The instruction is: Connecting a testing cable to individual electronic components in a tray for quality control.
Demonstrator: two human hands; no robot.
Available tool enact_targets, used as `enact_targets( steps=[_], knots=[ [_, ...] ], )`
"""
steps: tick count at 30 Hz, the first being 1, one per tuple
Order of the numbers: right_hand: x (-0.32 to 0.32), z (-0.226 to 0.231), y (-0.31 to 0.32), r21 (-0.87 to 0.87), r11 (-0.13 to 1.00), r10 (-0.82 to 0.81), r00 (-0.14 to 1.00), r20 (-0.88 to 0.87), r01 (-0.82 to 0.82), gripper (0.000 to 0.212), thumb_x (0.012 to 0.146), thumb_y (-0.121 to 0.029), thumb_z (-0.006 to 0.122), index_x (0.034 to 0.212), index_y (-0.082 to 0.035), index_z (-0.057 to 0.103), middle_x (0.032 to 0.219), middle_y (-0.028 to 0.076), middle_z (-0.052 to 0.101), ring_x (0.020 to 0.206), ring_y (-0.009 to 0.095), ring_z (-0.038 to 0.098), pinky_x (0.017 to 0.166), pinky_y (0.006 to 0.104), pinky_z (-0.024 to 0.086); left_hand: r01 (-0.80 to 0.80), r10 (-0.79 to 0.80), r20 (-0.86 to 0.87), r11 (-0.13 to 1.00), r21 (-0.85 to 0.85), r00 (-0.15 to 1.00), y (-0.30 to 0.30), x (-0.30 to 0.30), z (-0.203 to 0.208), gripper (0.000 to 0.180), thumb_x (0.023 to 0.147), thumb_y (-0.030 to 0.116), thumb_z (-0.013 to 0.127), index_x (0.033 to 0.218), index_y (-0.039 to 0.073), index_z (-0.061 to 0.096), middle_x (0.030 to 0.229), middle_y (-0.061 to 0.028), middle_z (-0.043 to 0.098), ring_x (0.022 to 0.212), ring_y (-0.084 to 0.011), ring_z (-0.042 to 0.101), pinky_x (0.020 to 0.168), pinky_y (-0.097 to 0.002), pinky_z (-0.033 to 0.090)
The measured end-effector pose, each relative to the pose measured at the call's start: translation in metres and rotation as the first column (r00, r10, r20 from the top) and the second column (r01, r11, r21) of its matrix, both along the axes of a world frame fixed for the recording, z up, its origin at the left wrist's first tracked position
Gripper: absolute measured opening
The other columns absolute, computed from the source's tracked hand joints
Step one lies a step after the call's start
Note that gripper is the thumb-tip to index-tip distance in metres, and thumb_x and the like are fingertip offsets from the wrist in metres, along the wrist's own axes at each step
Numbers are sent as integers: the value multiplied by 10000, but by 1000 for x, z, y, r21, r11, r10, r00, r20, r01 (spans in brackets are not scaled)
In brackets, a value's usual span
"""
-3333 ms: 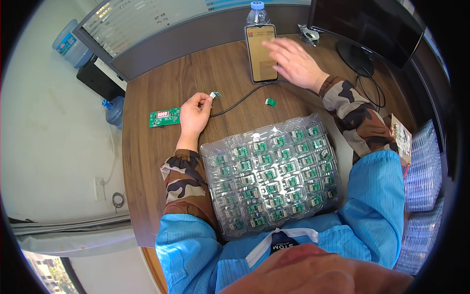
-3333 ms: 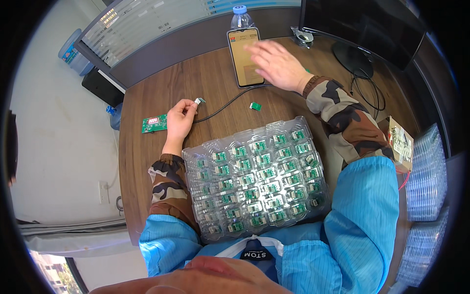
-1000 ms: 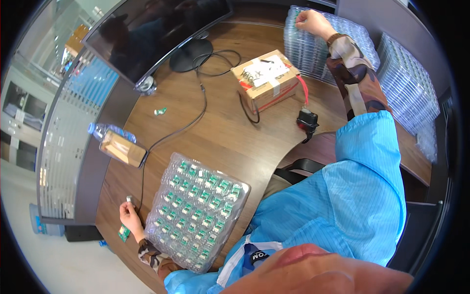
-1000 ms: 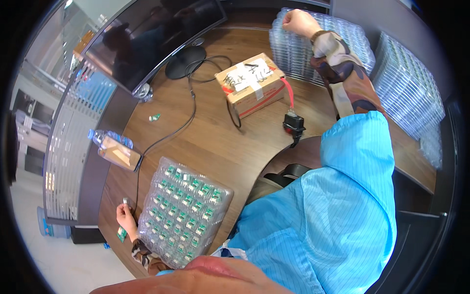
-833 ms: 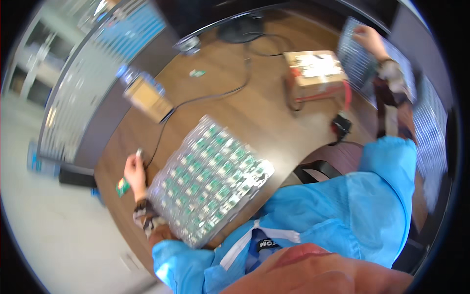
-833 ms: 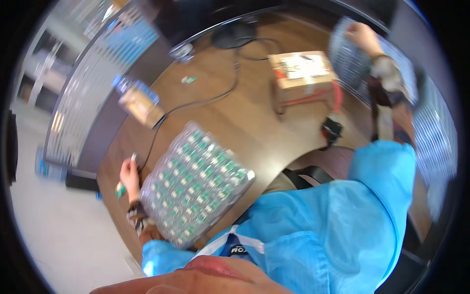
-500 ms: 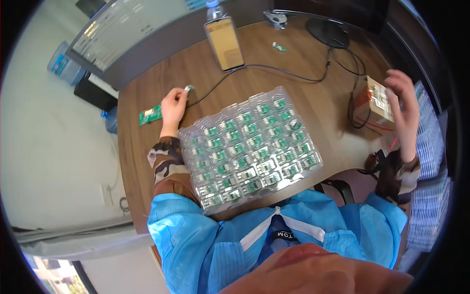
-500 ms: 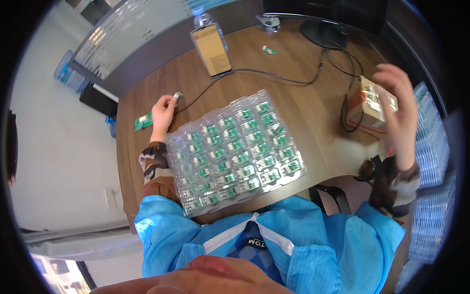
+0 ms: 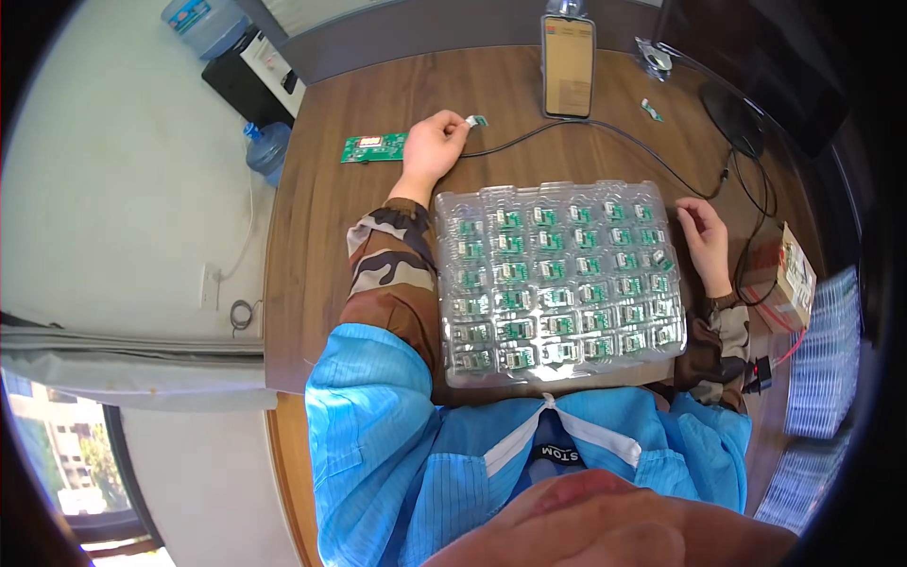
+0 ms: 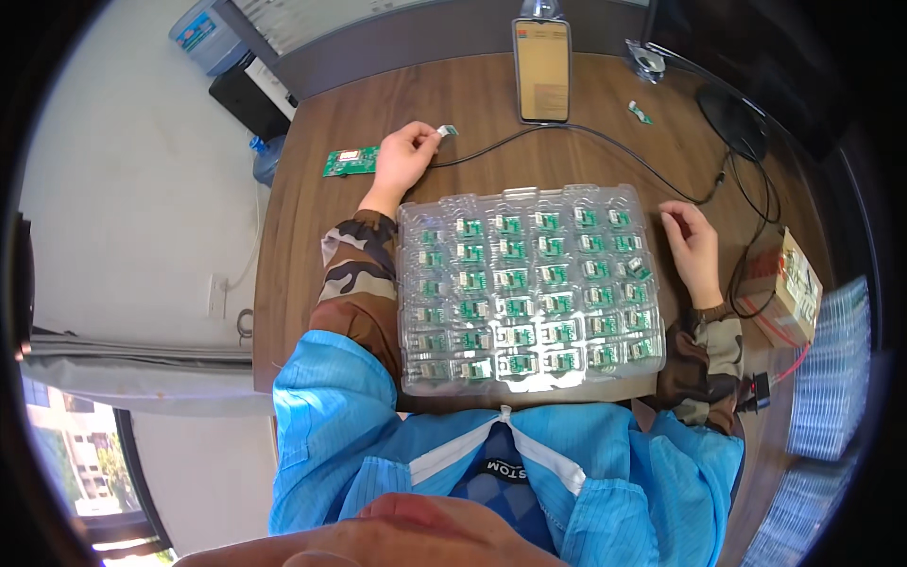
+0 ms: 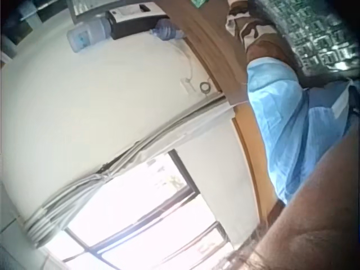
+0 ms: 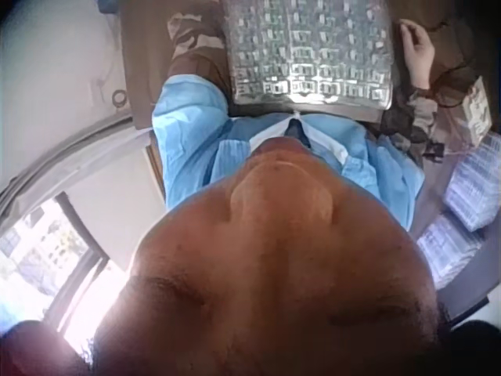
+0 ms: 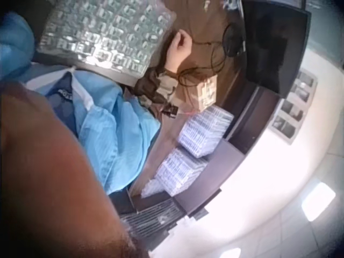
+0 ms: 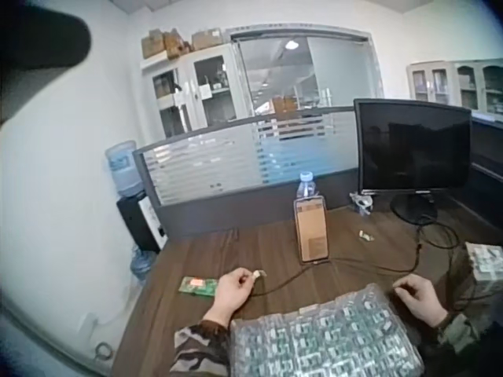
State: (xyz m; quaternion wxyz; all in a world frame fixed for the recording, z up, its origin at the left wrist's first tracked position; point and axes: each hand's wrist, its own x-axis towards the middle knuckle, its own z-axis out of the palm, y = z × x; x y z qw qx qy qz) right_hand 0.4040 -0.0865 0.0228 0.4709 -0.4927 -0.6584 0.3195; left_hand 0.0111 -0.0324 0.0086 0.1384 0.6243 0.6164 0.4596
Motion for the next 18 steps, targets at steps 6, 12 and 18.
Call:
enact_targets(
  steps=[6, 12, 18],
  knots=[
    [7, -10, -3, -50, 999, 8, 995, 102, -3, 131, 821, -39, 508, 930, -2, 571, 825, 3, 571, 685, 74, 480, 643, 169, 389, 2, -5, -47, 998, -56, 999, -3, 2, 3, 148, 758, 192, 558, 736, 52, 600, 588, 1, 554, 505, -136, 467, 493, -251, 373],
    [6, -8, -5, -52, 997, 62, 972, 228, -52, 125, 823, -33, 502, 920, 7, 569, 811, 6, 561, 665, 69, 465, 629, 166, 379, 14, -20, -90, 998, -65, 996, -3, 2, 5, 133, 768, 172, 558, 747, 47, 598, 591, 12, 547, 506, -103, 452, 496, -220, 363],
    [4, -3, -8, -80, 995, 83, 967, 241, -65, 118, 812, -24, 507, 905, 7, 572, 792, 5, 557, 635, 68, 453, 614, 166, 377, 10, -13, -82, 999, -39, 997, -3, 5, 4, 162, 744, 211, 559, 710, 58, 600, 572, -9, 549, 500, -173, 475, 487, -287, 377]
  ],
)
